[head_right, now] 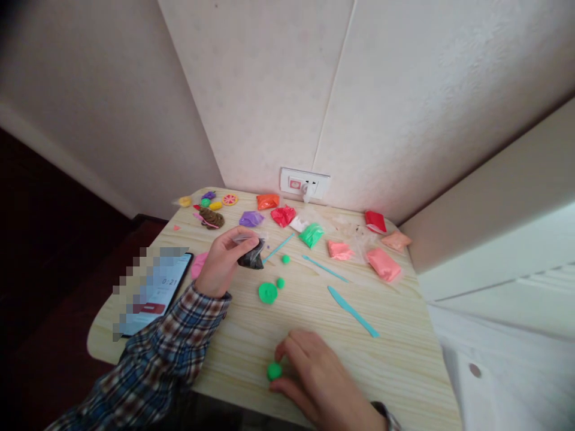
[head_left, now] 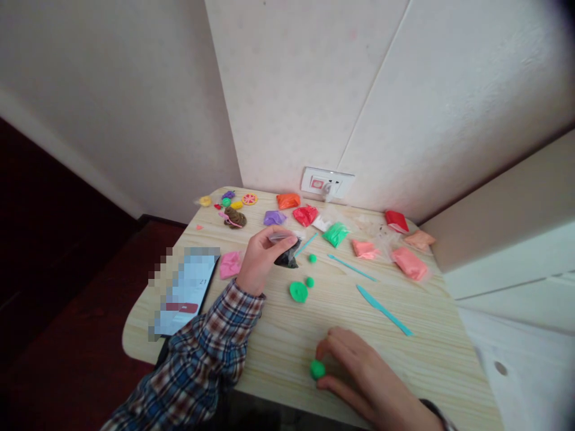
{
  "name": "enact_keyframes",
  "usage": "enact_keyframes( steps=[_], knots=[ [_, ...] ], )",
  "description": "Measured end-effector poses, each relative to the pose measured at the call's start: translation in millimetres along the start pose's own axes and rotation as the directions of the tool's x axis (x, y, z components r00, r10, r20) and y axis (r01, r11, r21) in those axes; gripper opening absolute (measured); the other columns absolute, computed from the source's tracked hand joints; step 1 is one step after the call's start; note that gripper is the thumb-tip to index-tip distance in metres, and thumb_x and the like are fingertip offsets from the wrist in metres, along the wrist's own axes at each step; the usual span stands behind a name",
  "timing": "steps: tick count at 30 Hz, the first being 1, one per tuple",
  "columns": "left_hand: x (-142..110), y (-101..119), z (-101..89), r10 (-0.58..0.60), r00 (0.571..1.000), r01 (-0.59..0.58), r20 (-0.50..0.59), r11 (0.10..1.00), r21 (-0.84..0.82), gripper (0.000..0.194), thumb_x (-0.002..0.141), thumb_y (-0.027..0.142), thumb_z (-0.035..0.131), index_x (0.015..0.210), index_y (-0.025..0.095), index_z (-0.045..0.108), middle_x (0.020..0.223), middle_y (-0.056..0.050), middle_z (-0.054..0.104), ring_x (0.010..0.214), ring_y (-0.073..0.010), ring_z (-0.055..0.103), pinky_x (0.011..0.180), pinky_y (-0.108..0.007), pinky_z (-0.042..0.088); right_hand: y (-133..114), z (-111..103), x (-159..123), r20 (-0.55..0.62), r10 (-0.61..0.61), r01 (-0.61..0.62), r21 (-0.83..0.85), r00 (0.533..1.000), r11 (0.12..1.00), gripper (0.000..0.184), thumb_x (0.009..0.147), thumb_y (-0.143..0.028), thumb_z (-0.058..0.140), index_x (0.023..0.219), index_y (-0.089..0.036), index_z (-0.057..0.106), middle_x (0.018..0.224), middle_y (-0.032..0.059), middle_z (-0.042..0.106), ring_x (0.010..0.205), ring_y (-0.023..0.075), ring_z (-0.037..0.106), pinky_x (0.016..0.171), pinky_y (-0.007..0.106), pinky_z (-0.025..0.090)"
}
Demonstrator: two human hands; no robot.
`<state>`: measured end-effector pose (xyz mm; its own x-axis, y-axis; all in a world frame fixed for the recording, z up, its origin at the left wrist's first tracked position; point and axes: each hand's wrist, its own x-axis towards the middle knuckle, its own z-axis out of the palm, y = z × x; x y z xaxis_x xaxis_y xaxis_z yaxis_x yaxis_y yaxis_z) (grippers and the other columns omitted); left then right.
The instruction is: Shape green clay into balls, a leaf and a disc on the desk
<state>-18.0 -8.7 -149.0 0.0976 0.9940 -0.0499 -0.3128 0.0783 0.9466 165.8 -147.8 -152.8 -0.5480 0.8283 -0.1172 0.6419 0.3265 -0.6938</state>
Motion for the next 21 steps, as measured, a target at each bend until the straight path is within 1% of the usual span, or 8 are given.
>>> enact_keyframes(
  steps=[2,5,8,11,13,15,18,21],
  knots=[
    [1.7,-1.0,-1.9,0.011,1.000,-0.012,-0.018,1.000,-0.025,0.015,0.067,0.027,0.075,0.075,0.015,0.068,0.075,0.002,0.066,0.070,-0.0090,0.057,0.068,-0.020,0.044,13.5,-20.7,10.9,-0.109,0.078,-0.074,0.040,0.991,0.996,0.008,0.090,-0.030,0.051,0.092,-0.022,0.053,0.088,0.0038,0.061,0.081,0.0173,0.058,0.071,0.029,0.047],
    [2.3,-1.6,-1.9,0.006,1.000,-0.007,-0.020,0.999,-0.052,0.016,0.069,0.028,0.074,0.079,0.016,0.070,0.081,-0.001,0.069,0.077,-0.0111,0.060,0.071,-0.021,0.045,38.9,-45.1,39.5,-0.321,0.168,-0.185,-0.024,0.932,0.982,0.018,0.090,-0.034,0.050,0.100,-0.020,0.054,0.084,0.0047,0.060,0.078,0.0189,0.057,0.070,0.032,0.046],
    [0.7,-1.5,0.5,-0.023,1.000,0.023,-0.002,0.999,-0.033,0.019,0.071,0.031,0.072,0.081,0.015,0.071,0.084,-0.003,0.071,0.080,-0.0132,0.061,0.074,-0.022,0.045,60.4,-51.9,73.8,-0.462,0.111,-0.181,-0.109,0.880,0.977,0.019,0.089,-0.032,0.050,0.102,-0.018,0.055,0.088,0.0070,0.061,0.082,0.0213,0.058,0.073,0.034,0.045],
    [-1.5,-2.3,1.8,-0.046,0.999,0.046,0.014,0.999,0.016,0.023,0.074,0.035,0.069,0.084,0.015,0.072,0.086,-0.004,0.072,0.083,-0.0153,0.062,0.076,-0.023,0.046,71.6,-46.3,96.2,-0.493,0.071,-0.168,-0.154,0.867,0.974,0.019,0.088,-0.027,0.049,0.101,-0.017,0.058,0.095,0.0102,0.064,0.090,0.0236,0.059,0.079,0.038,0.046],
    [-2.5,-3.9,1.4,-0.057,0.998,0.055,0.034,0.997,0.054,0.026,0.078,0.038,0.065,0.086,0.015,0.073,0.088,-0.005,0.072,0.084,-0.0161,0.062,0.076,-0.024,0.046,72.4,-43.3,100.3,-0.503,0.065,-0.158,-0.146,0.862,0.977,0.022,0.088,-0.027,0.049,0.105,-0.016,0.057,0.102,0.0121,0.064,0.095,0.0247,0.059,0.082,0.040,0.046],
    [-3.0,-5.7,0.6,-0.042,0.998,0.037,0.055,0.994,0.101,0.026,0.081,0.037,0.061,0.087,0.016,0.073,0.091,-0.005,0.071,0.086,-0.0161,0.062,0.077,-0.024,0.046,67.3,-44.6,98.5,-0.519,0.081,-0.152,-0.096,0.851,0.984,0.027,0.089,-0.031,0.049,0.109,-0.016,0.056,0.105,0.0122,0.063,0.094,0.0241,0.058,0.081,0.039,0.046],
    [-3.5,-7.0,0.7,0.009,0.997,-0.025,0.077,0.977,0.210,0.021,0.082,0.032,0.062,0.087,0.016,0.075,0.092,-0.005,0.070,0.088,-0.0164,0.061,0.078,-0.024,0.045,50.0,-51.7,94.3,-0.513,0.118,-0.112,0.044,0.850,0.993,0.028,0.091,-0.038,0.047,0.104,-0.017,0.059,0.087,0.0070,0.063,0.076,0.0187,0.056,0.068,0.032,0.044],
    [-4.4,-6.3,3.2,0.017,0.997,-0.037,0.070,0.955,0.296,0.017,0.079,0.027,0.064,0.083,0.016,0.076,0.085,-0.005,0.069,0.083,-0.0159,0.060,0.076,-0.024,0.045,30.1,-55.7,95.1,-0.469,0.065,0.000,0.136,0.881,0.991,0.024,0.092,-0.037,0.046,0.085,-0.018,0.059,0.071,0.0016,0.057,0.062,0.0137,0.048,0.057,0.026,0.038]
  ],
)
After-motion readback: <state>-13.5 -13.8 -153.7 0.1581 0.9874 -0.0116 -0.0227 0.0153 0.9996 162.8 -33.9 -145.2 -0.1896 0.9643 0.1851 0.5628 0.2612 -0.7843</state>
